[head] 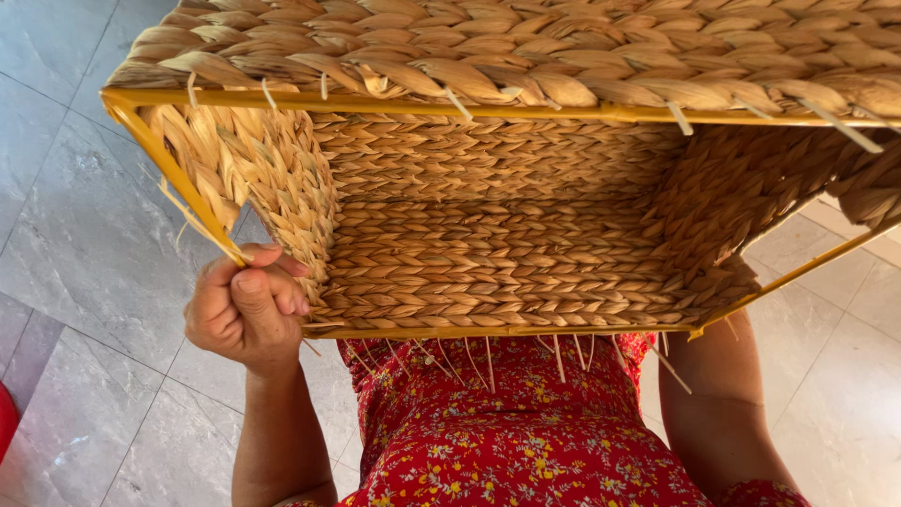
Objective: The person sits on the floor with a woven water-hyacinth basket on their lap and uses scissors to trim the protruding straw ends around the rim. They rotate and reposition the basket repeatedly to reach and cut the loose ends on all sides.
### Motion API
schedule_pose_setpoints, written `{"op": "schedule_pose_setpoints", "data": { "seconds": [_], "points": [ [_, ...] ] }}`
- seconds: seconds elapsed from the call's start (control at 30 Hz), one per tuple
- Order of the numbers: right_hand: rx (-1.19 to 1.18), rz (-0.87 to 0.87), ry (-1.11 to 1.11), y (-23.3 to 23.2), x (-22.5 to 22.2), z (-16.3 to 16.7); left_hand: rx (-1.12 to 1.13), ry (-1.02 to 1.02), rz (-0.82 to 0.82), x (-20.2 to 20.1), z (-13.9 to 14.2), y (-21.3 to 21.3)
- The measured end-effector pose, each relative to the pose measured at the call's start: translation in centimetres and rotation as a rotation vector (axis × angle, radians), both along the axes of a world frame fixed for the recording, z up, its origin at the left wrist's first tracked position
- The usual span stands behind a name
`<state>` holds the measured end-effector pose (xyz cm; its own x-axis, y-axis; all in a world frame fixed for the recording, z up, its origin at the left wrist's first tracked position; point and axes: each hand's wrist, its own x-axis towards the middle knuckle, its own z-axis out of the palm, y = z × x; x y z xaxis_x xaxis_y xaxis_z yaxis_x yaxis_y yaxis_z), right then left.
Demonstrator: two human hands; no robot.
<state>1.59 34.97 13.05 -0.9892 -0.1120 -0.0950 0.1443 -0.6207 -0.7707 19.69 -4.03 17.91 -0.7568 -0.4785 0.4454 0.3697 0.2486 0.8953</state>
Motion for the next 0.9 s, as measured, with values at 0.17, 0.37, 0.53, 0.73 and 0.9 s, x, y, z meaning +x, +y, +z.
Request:
{"op": "schedule_pose_setpoints", "data": {
  "seconds": [0.17, 0.37, 0.53, 0.73, 0.9],
  "points": [
    [-0.009, 0.006, -0.01, -0.4, 0.3, -0.1, 0.042, -0.01, 0.019, 0.8, -0.1, -0.8],
    [-0.014, 0.027, -0.016, -1.0, -0.2, -0.2, 0.097, 0.027, 0.112, 1.5, -0.8, -3.1],
    [-0.041, 0.039, -0.038, -1.9, -0.5, -0.2, 0.146, 0.049, 0.186, 1.9, -1.4, -3.9],
    [-0.084, 0.08, -0.078, -4.5, -0.6, -0.6, 0.159, 0.065, 0.218, 1.4, -1.3, -3.7],
    [-0.112, 0.106, -0.107, -5.9, -0.3, -0.8, 0.156, 0.054, 0.215, 1.4, -0.9, -3.3]
  ]
}}
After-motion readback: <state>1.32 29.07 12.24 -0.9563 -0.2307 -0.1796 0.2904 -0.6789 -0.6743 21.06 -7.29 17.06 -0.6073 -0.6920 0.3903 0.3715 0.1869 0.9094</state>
